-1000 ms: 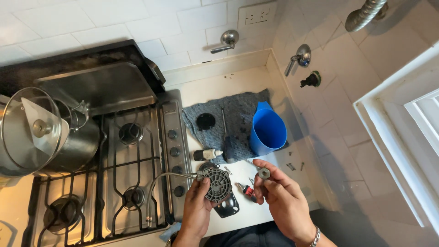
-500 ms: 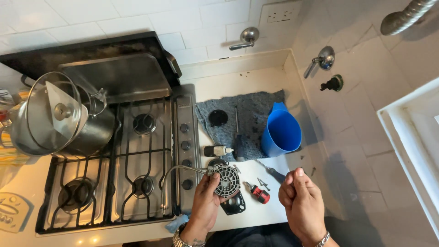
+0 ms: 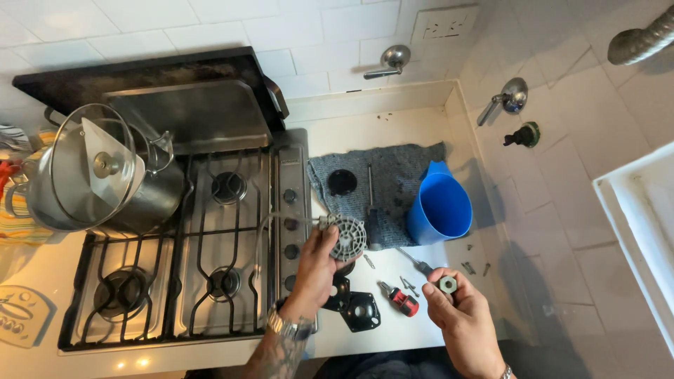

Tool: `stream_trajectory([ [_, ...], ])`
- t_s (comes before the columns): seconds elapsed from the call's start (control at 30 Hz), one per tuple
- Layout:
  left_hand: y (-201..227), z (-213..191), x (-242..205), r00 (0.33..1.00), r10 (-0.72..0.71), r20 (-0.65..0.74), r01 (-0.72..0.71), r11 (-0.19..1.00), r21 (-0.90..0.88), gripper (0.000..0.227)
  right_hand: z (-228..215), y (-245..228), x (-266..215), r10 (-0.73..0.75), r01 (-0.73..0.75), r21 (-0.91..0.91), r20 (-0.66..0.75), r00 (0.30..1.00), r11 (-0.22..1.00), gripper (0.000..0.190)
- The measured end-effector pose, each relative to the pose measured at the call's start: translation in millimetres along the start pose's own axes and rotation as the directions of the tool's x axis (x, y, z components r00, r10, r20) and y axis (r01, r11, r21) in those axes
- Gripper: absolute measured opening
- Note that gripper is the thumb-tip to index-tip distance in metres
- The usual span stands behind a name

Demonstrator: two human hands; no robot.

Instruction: The person disassembles a blender blade and motor coupling assembly on a kitchen counter, separating black plastic housings and a gray cage guard. They wipe small parts with a tissue, handle loose screws, and press the cage and housings back together by hand.

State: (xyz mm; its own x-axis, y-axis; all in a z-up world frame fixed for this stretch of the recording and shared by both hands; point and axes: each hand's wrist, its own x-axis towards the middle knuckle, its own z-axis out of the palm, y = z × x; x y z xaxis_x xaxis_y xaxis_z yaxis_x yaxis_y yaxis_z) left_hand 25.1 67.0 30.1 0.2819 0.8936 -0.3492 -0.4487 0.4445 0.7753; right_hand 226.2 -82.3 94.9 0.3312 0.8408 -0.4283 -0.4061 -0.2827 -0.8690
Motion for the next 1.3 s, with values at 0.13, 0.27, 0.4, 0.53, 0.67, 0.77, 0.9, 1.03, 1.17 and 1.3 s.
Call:
stream_trajectory([
  [0.13,-2,-7,73,0.995,-0.067,0.072,0.057,0.989,0.134,0.038,-2,4,0,0.089,-0.088,0.028,-0.019,0.996,0.996,0.016],
  [0.27,-36,-21,153,0.995,-0.061,-0.075,0.082,0.943,0.321,0.037,-18,26,3,0.047,-0.042,0.071,-0.070,0.996,0.997,0.025],
  [0.4,-60,-28,193,0.986,-0.003,-0.169,0.092,0.848,0.522,0.037,-90,112,27,-0.100,0.111,0.223,-0.062,0.993,0.969,0.050],
  [0.53,-56,-31,198,0.963,0.268,-0.016,-0.122,0.492,0.862,0.036,-39,42,0,-0.021,0.037,0.103,-0.154,0.988,0.994,0.047],
  [0.67,-47,-35,199,0.975,0.223,0.027,-0.123,0.431,0.894,0.040,-22,24,-8,0.051,-0.029,0.174,-0.125,0.991,0.984,0.023],
  [0.77,-44,-38,201,0.968,0.248,0.031,-0.118,0.344,0.932,0.043,-29,35,-4,-0.013,0.027,0.140,-0.096,0.995,0.990,0.031],
  [0.9,-37,-38,193,0.943,0.332,0.010,-0.109,0.283,0.953,0.043,-42,49,0,-0.064,0.068,0.042,-0.076,0.995,0.997,0.049],
  [1.03,-32,-36,188,0.938,0.347,-0.012,-0.093,0.286,0.954,0.043,-31,38,-2,-0.024,0.032,0.104,-0.077,0.997,0.994,0.052],
  [1.17,-36,-49,186,0.904,0.426,0.040,-0.172,0.277,0.945,0.037,-15,25,-9,0.053,-0.051,0.146,-0.007,0.999,0.988,0.032],
  [1.3,-49,-68,188,0.804,0.567,0.177,-0.344,0.202,0.917,0.026,-37,59,-1,-0.071,0.065,0.099,0.063,0.995,0.993,0.040],
])
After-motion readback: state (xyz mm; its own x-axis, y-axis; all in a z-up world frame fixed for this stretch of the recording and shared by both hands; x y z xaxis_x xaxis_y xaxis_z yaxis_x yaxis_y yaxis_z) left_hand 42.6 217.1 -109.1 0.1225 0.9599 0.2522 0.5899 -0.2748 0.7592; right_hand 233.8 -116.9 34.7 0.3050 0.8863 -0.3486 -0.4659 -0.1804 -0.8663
